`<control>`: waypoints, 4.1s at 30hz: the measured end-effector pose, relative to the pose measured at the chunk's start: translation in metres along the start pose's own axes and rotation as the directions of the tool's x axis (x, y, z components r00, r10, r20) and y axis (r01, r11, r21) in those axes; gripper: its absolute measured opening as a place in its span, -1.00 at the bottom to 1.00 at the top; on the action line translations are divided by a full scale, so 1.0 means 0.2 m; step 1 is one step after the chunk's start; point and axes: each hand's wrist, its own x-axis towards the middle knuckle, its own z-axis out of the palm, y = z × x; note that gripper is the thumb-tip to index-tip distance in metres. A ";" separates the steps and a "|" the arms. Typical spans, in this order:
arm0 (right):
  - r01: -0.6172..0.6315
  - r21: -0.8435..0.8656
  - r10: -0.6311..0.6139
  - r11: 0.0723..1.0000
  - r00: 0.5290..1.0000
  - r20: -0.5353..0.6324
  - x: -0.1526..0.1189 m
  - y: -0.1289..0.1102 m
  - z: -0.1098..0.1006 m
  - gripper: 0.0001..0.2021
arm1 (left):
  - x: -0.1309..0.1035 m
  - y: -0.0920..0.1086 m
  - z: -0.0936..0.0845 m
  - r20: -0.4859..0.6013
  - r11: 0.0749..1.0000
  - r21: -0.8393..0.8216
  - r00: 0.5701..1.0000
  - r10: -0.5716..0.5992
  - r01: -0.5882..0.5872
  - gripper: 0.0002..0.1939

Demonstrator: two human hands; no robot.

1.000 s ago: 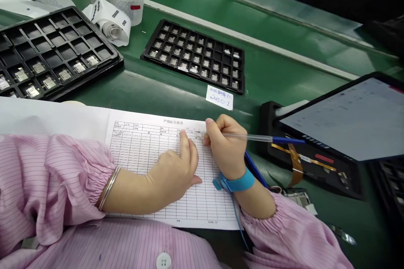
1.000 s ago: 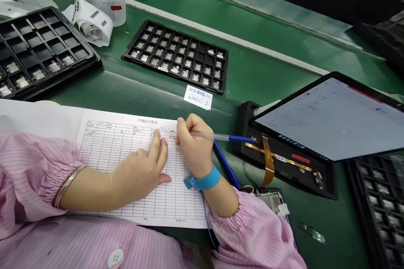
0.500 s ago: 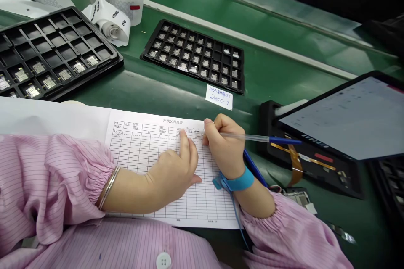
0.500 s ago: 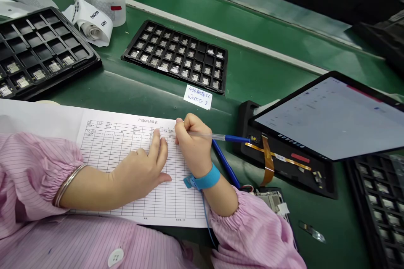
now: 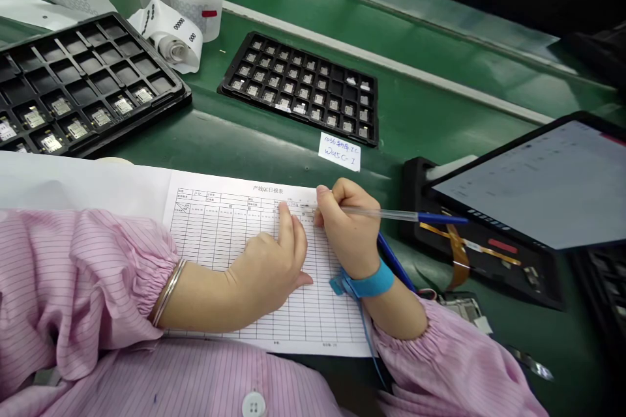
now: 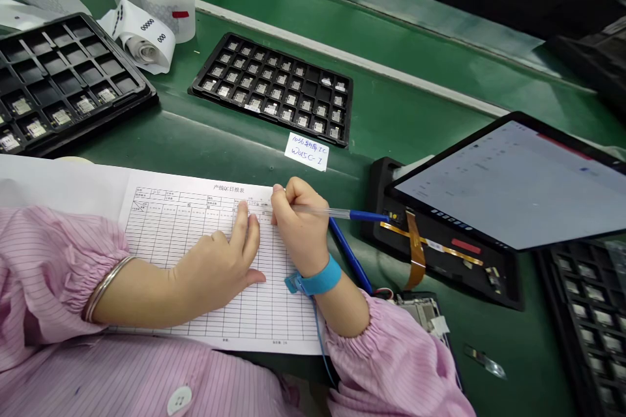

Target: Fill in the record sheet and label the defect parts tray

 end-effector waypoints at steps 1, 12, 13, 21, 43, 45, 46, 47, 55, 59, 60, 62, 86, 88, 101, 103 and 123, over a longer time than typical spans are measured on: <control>0.000 -0.001 0.000 1.000 1.000 0.002 0.00 0.00 0.00 -0.61 | 0.00 0.00 0.00 -0.002 1.000 0.002 1.000 -0.001 0.001 -0.26; -0.026 0.008 0.026 1.000 1.000 -0.008 0.00 0.01 0.00 -0.62 | 0.00 0.00 0.00 -0.014 1.000 0.018 1.000 -0.010 0.010 -0.25; -0.026 0.007 0.026 1.000 1.000 -0.010 0.00 0.01 0.00 -0.62 | 0.00 0.00 0.00 -0.017 1.000 0.019 1.000 -0.013 0.013 -0.25; -0.017 -0.002 0.017 1.000 1.000 -0.007 0.00 0.00 0.00 -0.61 | 0.00 0.01 0.02 -0.039 1.000 0.018 0.999 -0.022 0.023 -0.23; -0.023 0.025 0.024 0.999 0.999 -0.045 0.00 0.03 -0.03 -0.62 | 0.00 0.00 0.01 -0.029 1.000 0.014 1.000 -0.011 0.012 -0.21; -0.024 0.027 0.025 0.999 0.999 -0.036 0.00 0.03 -0.03 -0.62 | 0.00 0.00 0.01 -0.026 1.000 0.012 1.000 -0.011 0.011 -0.21; -0.024 0.028 0.025 0.999 0.999 -0.033 0.00 0.03 -0.03 -0.62 | 0.00 0.00 0.01 -0.021 1.000 0.012 1.000 -0.011 0.011 -0.22; -0.025 0.028 0.026 0.999 0.999 -0.032 0.00 0.02 -0.03 -0.62 | 0.00 0.00 0.01 -0.019 1.000 0.012 1.000 -0.011 0.011 -0.22; -0.015 -0.002 0.015 1.000 1.000 -0.020 0.00 0.03 -0.03 -0.61 | 0.00 0.01 0.01 -0.029 1.000 0.020 1.000 -0.009 0.010 -0.22; -0.016 0.010 0.017 1.000 1.000 -0.017 0.00 0.03 -0.03 -0.61 | 0.00 0.01 0.01 -0.026 1.000 0.015 1.000 -0.011 0.011 -0.22; -0.016 0.013 0.016 1.000 1.000 -0.013 0.00 0.03 -0.03 -0.61 | 0.00 0.01 0.01 -0.027 1.000 0.014 1.000 -0.009 0.009 -0.22; -0.015 0.016 0.015 1.000 1.000 -0.002 0.00 0.03 -0.03 -0.61 | 0.00 0.00 0.01 -0.029 1.000 0.013 1.000 -0.010 0.010 -0.22; -0.020 0.000 0.020 1.000 0.999 -0.034 0.00 0.03 -0.03 -0.61 | 0.00 0.00 0.01 -0.009 1.000 0.021 1.000 0.001 -0.001 -0.22; -0.022 0.002 0.022 1.000 0.999 -0.037 0.00 0.03 -0.03 -0.61 | 0.00 0.00 0.01 -0.010 1.000 0.021 1.000 -0.005 0.005 -0.22; -0.102 0.201 0.117 0.974 0.991 -0.061 0.02 0.09 -0.13 -0.64 | 0.00 0.00 0.01 0.026 1.000 -0.011 0.999 0.022 -0.022 -0.24; -0.085 0.141 0.097 0.986 0.992 -0.084 0.01 0.09 -0.13 -0.61 | 0.00 0.00 0.01 0.032 1.000 -0.005 0.999 0.025 -0.025 -0.24; -0.088 0.046 0.093 0.995 0.988 -0.124 0.00 0.09 -0.13 -0.60 | -0.01 0.00 0.01 0.039 0.999 0.005 0.999 0.036 -0.036 -0.26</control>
